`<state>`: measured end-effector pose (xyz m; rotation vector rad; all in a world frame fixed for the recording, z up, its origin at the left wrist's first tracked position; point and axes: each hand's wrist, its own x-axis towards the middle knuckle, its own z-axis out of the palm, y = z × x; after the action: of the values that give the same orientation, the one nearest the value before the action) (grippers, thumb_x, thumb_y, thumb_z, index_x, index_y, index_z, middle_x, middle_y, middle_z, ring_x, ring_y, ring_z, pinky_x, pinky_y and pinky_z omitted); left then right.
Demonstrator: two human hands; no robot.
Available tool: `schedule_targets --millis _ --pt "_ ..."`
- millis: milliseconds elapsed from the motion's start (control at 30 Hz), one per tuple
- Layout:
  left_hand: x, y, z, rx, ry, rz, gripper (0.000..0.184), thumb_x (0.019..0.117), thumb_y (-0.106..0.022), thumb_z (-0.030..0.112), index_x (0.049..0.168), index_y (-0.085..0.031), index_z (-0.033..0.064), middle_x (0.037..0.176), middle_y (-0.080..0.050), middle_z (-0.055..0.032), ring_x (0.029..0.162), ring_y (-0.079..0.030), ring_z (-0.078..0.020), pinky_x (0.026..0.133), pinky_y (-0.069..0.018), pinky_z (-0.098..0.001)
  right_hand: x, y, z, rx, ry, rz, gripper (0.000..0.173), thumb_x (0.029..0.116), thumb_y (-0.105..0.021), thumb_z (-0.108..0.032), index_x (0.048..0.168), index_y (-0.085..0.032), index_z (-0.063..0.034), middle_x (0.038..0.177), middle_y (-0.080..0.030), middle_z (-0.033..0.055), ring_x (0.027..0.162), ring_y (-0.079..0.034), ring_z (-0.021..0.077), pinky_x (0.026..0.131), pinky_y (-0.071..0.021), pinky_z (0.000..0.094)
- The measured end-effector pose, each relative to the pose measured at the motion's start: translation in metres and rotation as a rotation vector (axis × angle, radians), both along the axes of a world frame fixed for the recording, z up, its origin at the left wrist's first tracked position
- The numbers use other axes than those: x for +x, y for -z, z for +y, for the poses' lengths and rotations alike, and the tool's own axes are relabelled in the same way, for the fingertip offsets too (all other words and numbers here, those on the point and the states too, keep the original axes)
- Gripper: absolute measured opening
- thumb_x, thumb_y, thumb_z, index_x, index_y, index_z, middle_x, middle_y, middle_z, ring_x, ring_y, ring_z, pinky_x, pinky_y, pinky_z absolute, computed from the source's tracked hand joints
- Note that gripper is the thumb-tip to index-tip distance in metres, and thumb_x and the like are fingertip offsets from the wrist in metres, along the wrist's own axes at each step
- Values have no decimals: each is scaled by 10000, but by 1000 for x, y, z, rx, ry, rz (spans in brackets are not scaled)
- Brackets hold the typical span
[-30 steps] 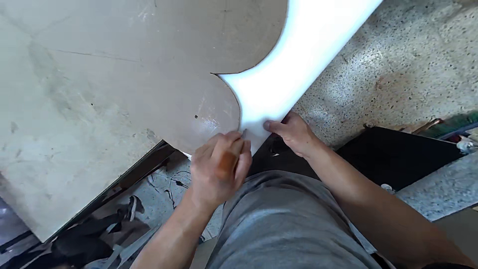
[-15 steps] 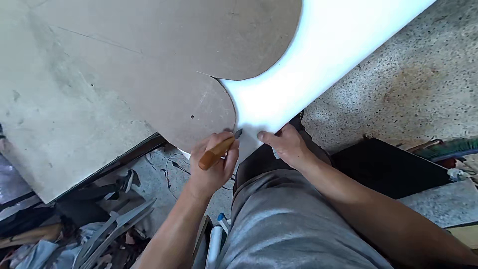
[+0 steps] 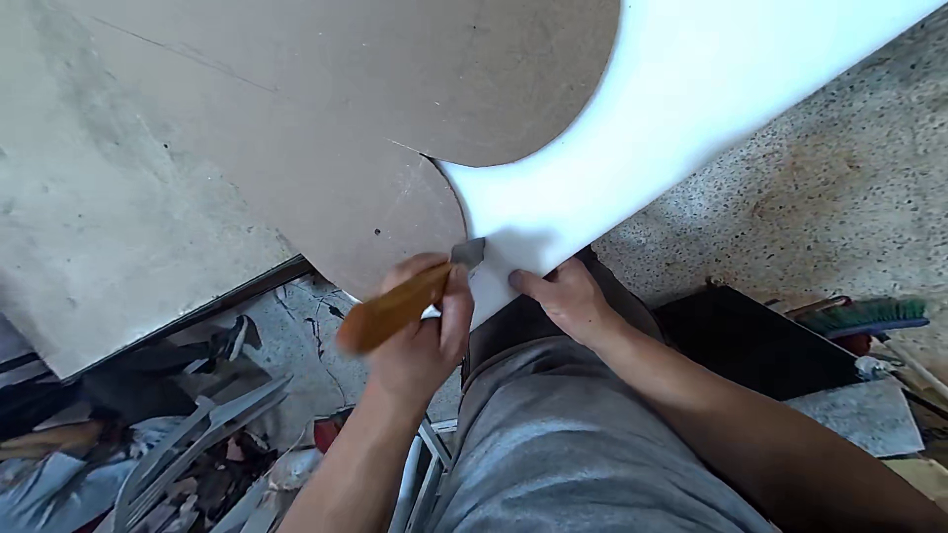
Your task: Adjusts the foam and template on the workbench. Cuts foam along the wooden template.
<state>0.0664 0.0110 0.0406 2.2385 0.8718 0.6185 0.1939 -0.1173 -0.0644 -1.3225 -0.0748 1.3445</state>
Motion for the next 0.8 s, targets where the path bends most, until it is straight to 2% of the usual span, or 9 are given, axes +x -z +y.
schedule_targets --millis 67,133,200,333,467,533,600,733,800 --pt "7 14 5 36 -2 -1 161 1000 -629 126 1064 -663 -19 844 -710 -48 680 -669 -59 612 -599 -260 1 -1 0 -31 -36 -35 307 861 -799 -111 1135 -675 -49 995 -750 68 923 -736 170 855 -637 395" --pt "9 -1 2 17 1 13 164 1003 -638 119 1098 -668 -12 912 -721 -53 737 -693 -84 659 -620 -283 5 -11 -3 -61 -75 -32 313 885 -796 -132 1166 -673 -71 1017 -746 62 934 -734 170 852 -636 394" --pt "6 -15 -4 2 -28 23 171 1012 -640 148 1142 -657 39 965 -724 -19 796 -709 -81 709 -631 -281 7 -16 -5 -64 -93 -12 308 903 -783 -121 1187 -670 -84 1040 -745 63 952 -731 168 866 -631 390" --pt "13 24 1 27 -91 8 167 1005 -633 147 1056 -678 -6 841 -716 -45 670 -673 -66 605 -600 -272 7 -11 -6 -65 -122 -27 280 892 -793 -164 1140 -691 -84 988 -740 72 895 -727 181 802 -632 407" --pt "22 -6 -3 -45 -158 -15 155 1001 -656 124 1114 -658 18 903 -727 -15 704 -710 -91 616 -642 -290 14 -13 -6 -74 -146 -16 285 897 -795 -146 1156 -691 -85 1009 -745 71 905 -732 179 811 -637 394" --pt "22 6 2 -16 -206 -24 158 1004 -639 137 1086 -659 4 857 -718 -32 661 -694 -101 573 -625 -308 15 -10 -6 -73 -156 -13 300 896 -797 -148 1166 -684 -84 1017 -745 76 914 -735 192 823 -639 406" --pt "28 18 9 -9 -232 27 161 1015 -628 151 1049 -676 1 812 -713 -29 626 -671 -73 546 -599 -284 16 -7 -5 -50 -158 -9 326 889 -804 -153 1178 -670 -85 1013 -732 86 911 -725 204 806 -634 415" --pt "33 -10 3 -15 -216 26 163 1011 -634 140 1103 -656 7 889 -724 -24 696 -710 -102 608 -643 -309 21 -12 -3 -20 -153 57 367 877 -809 -113 1208 -655 -77 1058 -732 96 963 -727 211 851 -634 413" --pt "30 4 0 1 -254 2 170 1001 -647 136 1094 -655 -6 855 -719 -34 667 -699 -98 583 -633 -310 22 -11 -5 -26 -168 52 339 882 -806 -121 1188 -667 -77 1044 -734 95 951 -728 210 843 -633 412"
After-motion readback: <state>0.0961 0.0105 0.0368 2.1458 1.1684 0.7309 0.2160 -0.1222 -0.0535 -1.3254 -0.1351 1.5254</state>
